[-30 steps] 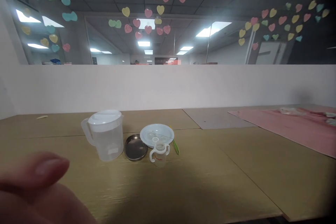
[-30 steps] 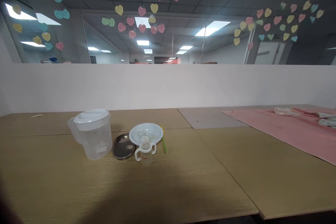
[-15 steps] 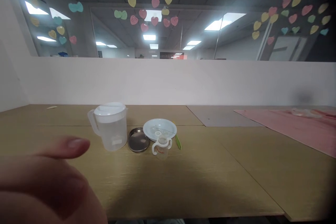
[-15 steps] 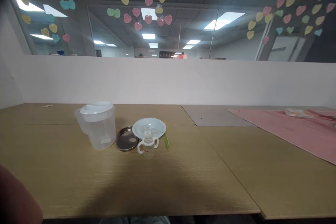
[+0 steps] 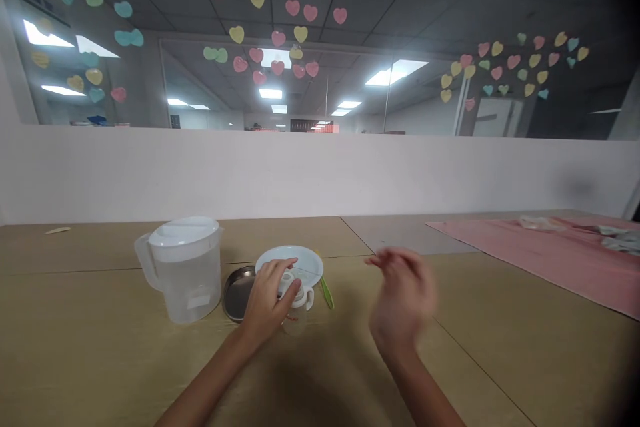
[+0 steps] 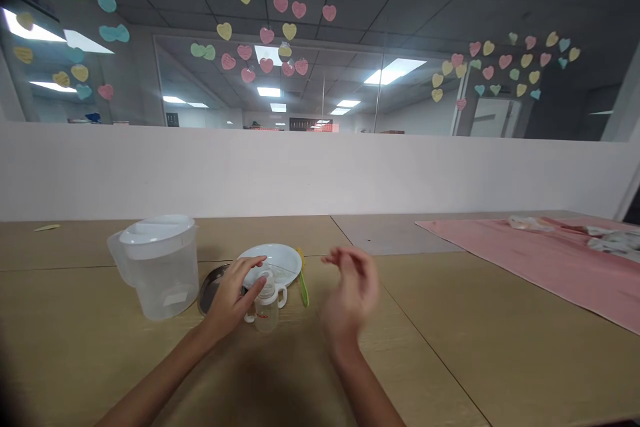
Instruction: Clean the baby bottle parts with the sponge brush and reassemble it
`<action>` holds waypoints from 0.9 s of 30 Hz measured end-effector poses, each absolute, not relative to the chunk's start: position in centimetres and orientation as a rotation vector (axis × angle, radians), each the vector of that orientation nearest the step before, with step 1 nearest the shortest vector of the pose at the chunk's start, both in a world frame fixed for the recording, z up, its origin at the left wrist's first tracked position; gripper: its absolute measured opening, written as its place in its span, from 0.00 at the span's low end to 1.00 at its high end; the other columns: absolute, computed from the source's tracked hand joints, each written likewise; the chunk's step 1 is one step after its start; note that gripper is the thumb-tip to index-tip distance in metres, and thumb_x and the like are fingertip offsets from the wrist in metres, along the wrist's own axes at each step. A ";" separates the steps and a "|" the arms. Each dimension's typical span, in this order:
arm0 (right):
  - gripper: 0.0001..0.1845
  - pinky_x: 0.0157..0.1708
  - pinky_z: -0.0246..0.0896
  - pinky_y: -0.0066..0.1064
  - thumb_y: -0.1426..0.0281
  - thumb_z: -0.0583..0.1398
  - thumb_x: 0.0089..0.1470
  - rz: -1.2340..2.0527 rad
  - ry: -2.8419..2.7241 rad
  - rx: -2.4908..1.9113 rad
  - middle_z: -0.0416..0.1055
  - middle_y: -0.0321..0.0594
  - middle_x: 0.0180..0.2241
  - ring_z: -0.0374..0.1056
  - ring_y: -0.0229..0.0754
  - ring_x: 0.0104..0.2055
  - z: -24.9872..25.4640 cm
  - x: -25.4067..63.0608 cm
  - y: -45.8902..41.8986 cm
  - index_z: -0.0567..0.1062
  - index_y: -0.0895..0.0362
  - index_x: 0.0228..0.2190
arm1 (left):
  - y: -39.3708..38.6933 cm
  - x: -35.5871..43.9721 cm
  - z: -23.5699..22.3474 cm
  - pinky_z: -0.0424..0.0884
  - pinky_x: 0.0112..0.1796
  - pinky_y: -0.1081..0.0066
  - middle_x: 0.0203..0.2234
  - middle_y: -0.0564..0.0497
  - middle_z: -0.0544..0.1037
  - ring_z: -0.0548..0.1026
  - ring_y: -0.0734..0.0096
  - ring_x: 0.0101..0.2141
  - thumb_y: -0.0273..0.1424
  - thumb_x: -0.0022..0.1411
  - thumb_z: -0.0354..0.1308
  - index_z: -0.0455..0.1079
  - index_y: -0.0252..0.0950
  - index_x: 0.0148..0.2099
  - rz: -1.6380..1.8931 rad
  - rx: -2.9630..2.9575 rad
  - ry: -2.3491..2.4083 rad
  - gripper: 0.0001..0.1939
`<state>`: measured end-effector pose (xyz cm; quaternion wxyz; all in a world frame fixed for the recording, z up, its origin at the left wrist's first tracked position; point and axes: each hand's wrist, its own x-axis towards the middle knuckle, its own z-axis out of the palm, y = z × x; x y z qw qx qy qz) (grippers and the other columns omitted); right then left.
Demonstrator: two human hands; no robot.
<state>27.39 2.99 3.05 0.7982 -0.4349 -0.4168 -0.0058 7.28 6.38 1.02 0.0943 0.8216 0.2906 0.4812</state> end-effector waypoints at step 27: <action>0.24 0.30 0.57 0.30 0.62 0.42 0.62 -0.276 -1.029 -1.834 0.74 0.45 0.29 0.69 0.44 0.30 -1.7 29.4 8.3 0.67 0.61 0.50 | 9.5 8.4 -4.7 0.67 0.46 0.60 0.43 0.44 0.72 0.71 0.59 0.45 0.42 0.49 0.64 0.63 0.36 0.49 1.849 2.057 0.893 0.27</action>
